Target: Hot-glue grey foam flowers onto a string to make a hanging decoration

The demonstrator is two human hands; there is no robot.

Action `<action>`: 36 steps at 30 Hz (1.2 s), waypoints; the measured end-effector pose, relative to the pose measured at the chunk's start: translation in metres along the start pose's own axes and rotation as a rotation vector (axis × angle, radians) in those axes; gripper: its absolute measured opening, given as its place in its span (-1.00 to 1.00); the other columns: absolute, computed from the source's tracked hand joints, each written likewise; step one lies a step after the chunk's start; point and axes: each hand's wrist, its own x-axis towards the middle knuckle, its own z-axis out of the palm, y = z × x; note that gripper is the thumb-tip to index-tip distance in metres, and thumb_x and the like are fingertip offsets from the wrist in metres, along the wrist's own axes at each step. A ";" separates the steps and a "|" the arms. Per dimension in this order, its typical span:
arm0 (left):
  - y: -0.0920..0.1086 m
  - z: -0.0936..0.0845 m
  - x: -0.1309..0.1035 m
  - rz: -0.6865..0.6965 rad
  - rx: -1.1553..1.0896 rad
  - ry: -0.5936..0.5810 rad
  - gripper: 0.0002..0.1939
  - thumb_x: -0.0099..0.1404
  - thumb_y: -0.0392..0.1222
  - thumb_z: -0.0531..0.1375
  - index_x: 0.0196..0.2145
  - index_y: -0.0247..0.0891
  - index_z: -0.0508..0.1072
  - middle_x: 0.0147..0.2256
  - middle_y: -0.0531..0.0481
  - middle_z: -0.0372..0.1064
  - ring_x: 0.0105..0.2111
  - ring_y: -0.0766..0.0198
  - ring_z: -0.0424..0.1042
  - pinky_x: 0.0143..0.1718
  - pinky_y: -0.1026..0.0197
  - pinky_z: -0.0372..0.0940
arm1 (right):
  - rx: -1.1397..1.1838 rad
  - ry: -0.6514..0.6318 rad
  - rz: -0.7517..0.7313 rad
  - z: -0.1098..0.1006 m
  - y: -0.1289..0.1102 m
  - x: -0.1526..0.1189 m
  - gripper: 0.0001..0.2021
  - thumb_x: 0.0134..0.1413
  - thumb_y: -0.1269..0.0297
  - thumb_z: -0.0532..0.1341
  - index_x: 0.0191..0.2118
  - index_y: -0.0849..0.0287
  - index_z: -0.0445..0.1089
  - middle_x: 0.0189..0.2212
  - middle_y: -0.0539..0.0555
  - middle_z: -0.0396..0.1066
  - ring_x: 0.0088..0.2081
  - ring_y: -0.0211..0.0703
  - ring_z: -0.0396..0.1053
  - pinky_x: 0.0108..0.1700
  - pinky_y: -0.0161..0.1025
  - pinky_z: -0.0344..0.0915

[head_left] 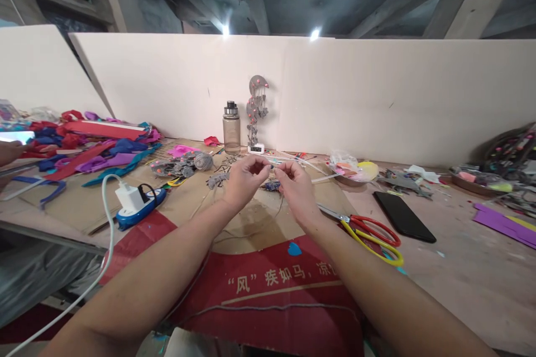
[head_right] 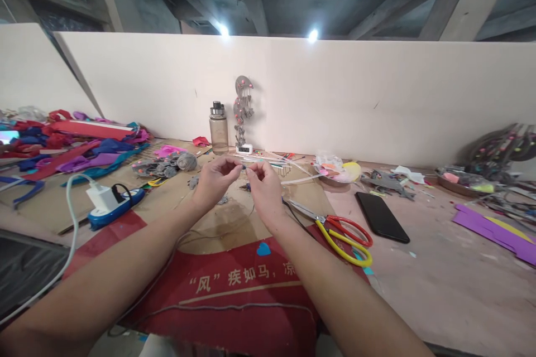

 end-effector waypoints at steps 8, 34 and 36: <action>0.000 0.002 0.000 -0.162 -0.215 -0.045 -0.87 0.14 -0.14 0.25 -0.43 -0.25 0.46 -0.52 0.09 0.31 -0.54 0.39 0.24 -0.44 0.30 0.17 | 0.011 0.054 -0.012 0.006 -0.001 -0.006 -0.81 0.01 0.13 0.21 -0.38 0.16 0.32 -0.50 -0.07 0.28 -0.48 -0.31 0.16 -0.42 -0.32 0.13; -0.005 0.004 -0.001 -0.223 -0.357 -0.203 -0.82 0.15 -0.09 0.28 -0.42 -0.26 0.47 -0.58 0.09 0.30 -0.56 0.39 0.26 -0.45 0.28 0.20 | 0.063 0.061 0.022 -0.004 0.002 0.000 -0.82 -0.04 0.14 0.21 -0.41 0.15 0.35 -0.59 -0.12 0.15 -0.55 -0.36 0.05 -0.54 -0.37 0.02; -0.006 0.003 0.001 -0.261 -0.381 -0.292 -0.78 0.15 -0.05 0.28 -0.40 -0.28 0.50 -0.56 0.06 0.34 -0.54 0.37 0.30 -0.42 0.26 0.24 | 0.048 0.078 0.032 -0.006 0.005 0.001 -0.83 -0.04 0.15 0.20 -0.42 0.16 0.34 -0.59 -0.12 0.13 -0.55 -0.35 0.05 -0.53 -0.36 0.02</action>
